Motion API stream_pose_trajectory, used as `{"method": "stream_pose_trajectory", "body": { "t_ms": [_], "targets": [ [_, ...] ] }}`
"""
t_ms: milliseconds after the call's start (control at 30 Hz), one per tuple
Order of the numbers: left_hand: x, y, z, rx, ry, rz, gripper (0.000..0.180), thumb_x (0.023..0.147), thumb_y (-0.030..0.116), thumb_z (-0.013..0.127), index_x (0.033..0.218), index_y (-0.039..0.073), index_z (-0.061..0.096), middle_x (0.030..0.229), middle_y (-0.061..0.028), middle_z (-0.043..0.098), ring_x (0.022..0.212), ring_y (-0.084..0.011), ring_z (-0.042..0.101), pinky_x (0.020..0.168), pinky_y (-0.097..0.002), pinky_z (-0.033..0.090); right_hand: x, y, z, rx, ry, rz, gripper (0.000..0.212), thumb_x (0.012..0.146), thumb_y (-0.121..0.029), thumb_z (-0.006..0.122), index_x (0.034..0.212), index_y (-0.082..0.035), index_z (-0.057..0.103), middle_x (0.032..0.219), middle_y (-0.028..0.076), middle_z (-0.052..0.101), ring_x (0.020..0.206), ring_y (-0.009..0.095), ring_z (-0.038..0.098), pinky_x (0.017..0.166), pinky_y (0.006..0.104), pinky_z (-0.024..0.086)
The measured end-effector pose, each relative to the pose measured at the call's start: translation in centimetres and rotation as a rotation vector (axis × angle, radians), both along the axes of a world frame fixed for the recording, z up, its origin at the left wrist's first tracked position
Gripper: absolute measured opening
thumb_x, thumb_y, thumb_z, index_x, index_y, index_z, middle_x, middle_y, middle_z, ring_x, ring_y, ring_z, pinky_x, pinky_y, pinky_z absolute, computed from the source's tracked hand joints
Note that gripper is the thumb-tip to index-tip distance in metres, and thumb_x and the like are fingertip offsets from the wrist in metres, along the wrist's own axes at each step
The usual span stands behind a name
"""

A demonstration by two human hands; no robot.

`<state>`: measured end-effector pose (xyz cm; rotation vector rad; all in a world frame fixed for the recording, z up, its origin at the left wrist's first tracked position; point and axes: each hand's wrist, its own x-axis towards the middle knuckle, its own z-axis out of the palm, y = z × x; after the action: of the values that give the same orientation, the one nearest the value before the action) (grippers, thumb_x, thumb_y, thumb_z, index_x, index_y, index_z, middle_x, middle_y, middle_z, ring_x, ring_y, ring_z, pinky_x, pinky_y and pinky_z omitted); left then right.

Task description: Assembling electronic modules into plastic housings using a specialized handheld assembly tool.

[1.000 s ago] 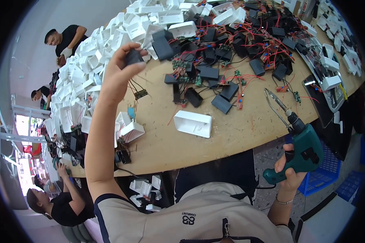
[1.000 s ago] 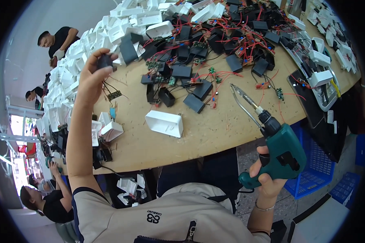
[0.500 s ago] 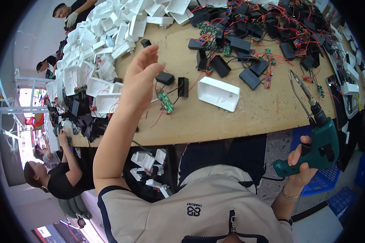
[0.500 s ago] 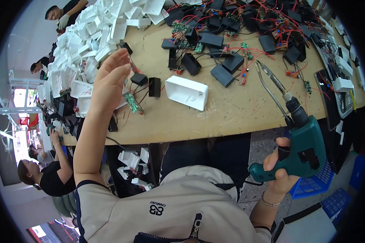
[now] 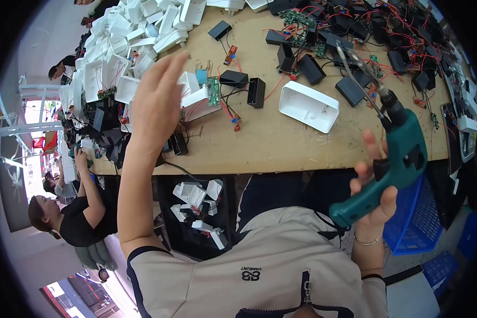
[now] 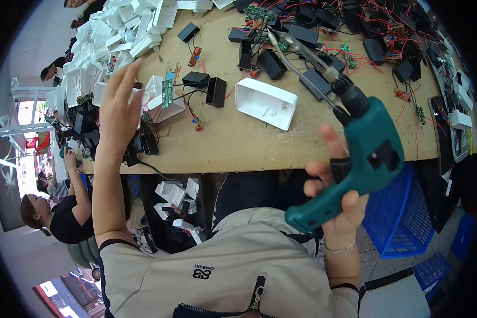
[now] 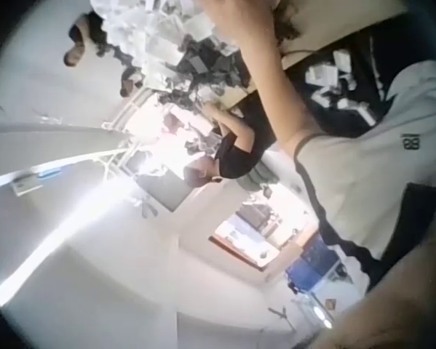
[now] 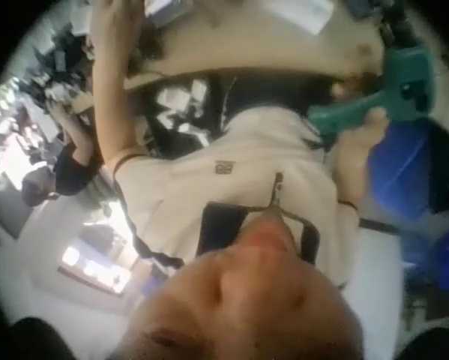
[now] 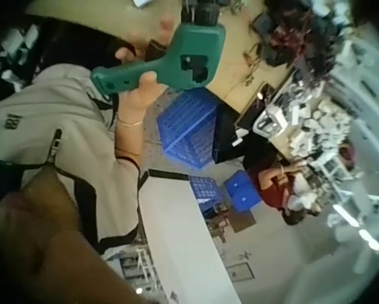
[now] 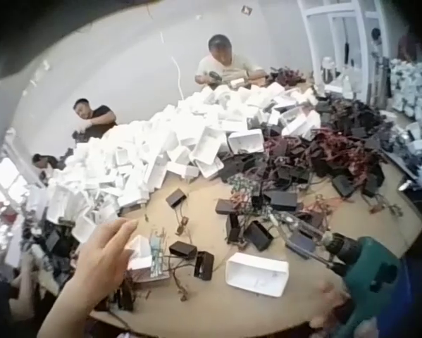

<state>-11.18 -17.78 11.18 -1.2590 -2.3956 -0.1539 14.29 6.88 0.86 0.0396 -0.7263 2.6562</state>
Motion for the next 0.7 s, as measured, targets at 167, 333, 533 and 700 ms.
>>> {"method": "stream_pose_trajectory", "body": {
  "t_ms": [167,333,533,700],
  "targets": [
    [0.0,1.3,-0.1,-0.315,0.018,-0.390,0.038,0.075,0.013,0.059,0.112,0.015,0.061,0.119,-0.0098,0.053,0.100,-0.0271,0.055,0.080,-0.0366,0.045,-2.8,-2.0,-0.1,0.026,-0.068,-0.013,0.075,0.087,-0.024,0.060,0.142,-0.005,0.014,0.148,0.021,0.008,0.129,0.038,0.032,0.087,0.0384,0.053],
    [2.5,3.3,-0.7,-0.223,0.143,-0.662,0.025,0.067,0.021,0.062,0.090,0.011,0.061,0.100,-0.0065,0.056,0.086,-0.0203,0.056,0.075,-0.0355,0.044,-3.7,-2.7,-0.3,0.098,-0.153,-0.079,0.080,0.085,-0.032,0.062,0.143,-0.007,0.013,0.147,0.022,0.014,0.134,0.039,0.022,0.107,0.0449,0.031],
    [7.6,7.3,-3.8,0.044,0.080,-0.482,0.030,0.076,0.034,0.066,0.085,0.005,0.061,0.052,0.0011,0.041,0.041,-0.0137,0.046,0.071,-0.0354,0.046,-3.9,-0.3,0.1,0.296,-0.206,-0.119,0.081,0.084,-0.036,0.062,0.141,-0.002,0.017,0.144,0.023,0.022,0.132,0.034,0.029,0.107,0.0419,0.030],
    [9.1,10.4,-5.4,0.151,0.020,-0.495,0.022,0.076,0.026,0.064,0.082,0.004,0.063,0.049,-0.0003,0.043,0.039,-0.0165,0.049,0.075,-0.0395,0.046,-0.2,0.8,-1.0,0.279,-0.163,-0.141,0.078,0.084,-0.036,0.062,0.140,-0.002,0.021,0.143,0.026,0.022,0.123,0.030,0.043,0.098,0.0380,0.041]
  ]
}}
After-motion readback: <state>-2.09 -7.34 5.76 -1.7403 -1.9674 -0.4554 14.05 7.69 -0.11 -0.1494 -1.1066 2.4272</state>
